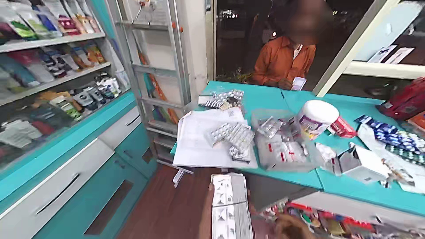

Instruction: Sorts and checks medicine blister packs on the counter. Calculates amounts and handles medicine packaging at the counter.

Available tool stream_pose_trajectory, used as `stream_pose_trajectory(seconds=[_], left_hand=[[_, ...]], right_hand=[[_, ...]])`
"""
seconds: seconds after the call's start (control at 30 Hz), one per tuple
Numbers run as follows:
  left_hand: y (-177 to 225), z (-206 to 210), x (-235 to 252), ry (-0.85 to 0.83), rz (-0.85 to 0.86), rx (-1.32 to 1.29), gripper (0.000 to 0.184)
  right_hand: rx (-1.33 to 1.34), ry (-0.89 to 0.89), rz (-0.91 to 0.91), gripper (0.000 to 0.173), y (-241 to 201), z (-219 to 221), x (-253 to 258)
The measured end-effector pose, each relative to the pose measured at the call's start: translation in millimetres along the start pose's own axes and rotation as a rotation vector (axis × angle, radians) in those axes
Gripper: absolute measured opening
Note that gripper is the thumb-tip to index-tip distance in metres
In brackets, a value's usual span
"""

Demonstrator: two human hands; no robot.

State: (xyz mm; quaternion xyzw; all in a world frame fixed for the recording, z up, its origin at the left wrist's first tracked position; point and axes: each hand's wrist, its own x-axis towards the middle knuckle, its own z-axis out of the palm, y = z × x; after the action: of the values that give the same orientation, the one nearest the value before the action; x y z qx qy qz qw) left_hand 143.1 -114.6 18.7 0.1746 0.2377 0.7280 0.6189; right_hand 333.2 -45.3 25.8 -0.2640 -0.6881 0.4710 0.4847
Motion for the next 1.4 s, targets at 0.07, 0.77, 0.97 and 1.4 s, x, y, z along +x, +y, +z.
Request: stream_pose_trajectory(seconds=[0.07,0.77,0.97,1.4], left_hand=[[7.4,12.5,-33.6,0.198,-0.073,0.051,0.062],[-3.0,-18.2,-125.4,0.078,-0.058,0.376,0.074],[-5.7,-14.5,-126.9,0.023,0.01,0.379,0.067],[-1.9,-17.4,-126.3,-0.085,0.035,0.464,0.061]], right_hand=[[-0.194,-0.03,-0.105,0.03,-13.3,5.2,-6.6],[-0.685,-0.276,-0.48,0.017,-53.1,60.4,-67.8],[-0.667,-0.199,-0.522,0.013,-55.3,56.6,-76.9],[-0.601,-0.129,-0.405,0.02,-56.6,58.2,-89.7]])
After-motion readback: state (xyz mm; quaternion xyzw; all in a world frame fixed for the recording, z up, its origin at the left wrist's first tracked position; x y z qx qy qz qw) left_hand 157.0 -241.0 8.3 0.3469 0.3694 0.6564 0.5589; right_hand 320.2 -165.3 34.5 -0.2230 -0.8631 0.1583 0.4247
